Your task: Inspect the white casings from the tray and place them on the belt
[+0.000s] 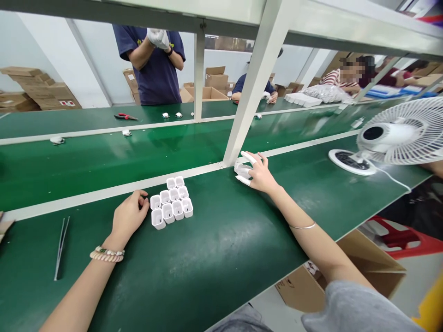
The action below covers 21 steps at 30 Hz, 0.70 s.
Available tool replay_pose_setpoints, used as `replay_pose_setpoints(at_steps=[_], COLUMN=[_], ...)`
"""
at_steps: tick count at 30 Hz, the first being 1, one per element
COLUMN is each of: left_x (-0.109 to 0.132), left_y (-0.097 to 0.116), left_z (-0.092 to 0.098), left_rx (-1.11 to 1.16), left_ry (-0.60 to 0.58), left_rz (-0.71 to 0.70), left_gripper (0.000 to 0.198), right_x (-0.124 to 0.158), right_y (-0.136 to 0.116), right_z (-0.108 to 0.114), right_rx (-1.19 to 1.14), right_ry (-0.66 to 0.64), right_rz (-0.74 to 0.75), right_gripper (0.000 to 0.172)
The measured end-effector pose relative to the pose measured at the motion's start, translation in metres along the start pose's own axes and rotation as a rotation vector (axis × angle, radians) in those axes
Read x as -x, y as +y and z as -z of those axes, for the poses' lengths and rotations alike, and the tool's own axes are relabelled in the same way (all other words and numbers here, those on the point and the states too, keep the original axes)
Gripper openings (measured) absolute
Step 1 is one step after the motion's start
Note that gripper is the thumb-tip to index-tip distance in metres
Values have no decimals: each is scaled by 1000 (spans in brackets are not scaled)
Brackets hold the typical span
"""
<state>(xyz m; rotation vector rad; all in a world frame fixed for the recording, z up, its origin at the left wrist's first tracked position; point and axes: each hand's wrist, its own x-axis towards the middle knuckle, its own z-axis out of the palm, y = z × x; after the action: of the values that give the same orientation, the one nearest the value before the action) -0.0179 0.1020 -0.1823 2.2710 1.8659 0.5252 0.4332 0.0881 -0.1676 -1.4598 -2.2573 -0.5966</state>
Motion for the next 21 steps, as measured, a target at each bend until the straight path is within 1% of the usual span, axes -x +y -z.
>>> replay_pose_setpoints(at_steps=[2,3,6,7,8,11,12,15,16,19,20,21], left_x=[0,0,1,1,1,1,0,0,0,0,0,1], left_y=[1,1,1,1,1,0,0,0,1,1,0,0], left_z=[0,0,0,1,0,0,0,-1,-1,-1,-1,-1], left_rx=[-2,-6,-13,-13,-11,-9,-9,-15,-16,-19,-18,-17], left_ry=[1,2,2,0,-2,-3,-3,-6,-6,-4,-4,-4], left_rz=[-1,-2,2,4,5,5,4,-1,-3,-4,-3,-2], left_gripper=[26,26,27,26,26,25,25,26,26,26,26,26], right_x=[2,2,-1,-1,-2,-2,-1,3,4,6,6,7], right_y=[2,1,-3,-4,-5,-2,0,7,9,10,10,10], right_z=[0,0,-3,-4,-4,0,2,7,7,4,2,1], right_rx=[2,6,15,15,13,4,7,23,28,32,32,30], right_ry=[31,36,1,-15,-25,-8,11,73,86,73,58,43], right_rz=[-5,-13,-40,-42,-39,-21,-22,-55,-72,-96,-90,-77], right_gripper=[21,24,43,46,45,26,23,24,27,50,55,55])
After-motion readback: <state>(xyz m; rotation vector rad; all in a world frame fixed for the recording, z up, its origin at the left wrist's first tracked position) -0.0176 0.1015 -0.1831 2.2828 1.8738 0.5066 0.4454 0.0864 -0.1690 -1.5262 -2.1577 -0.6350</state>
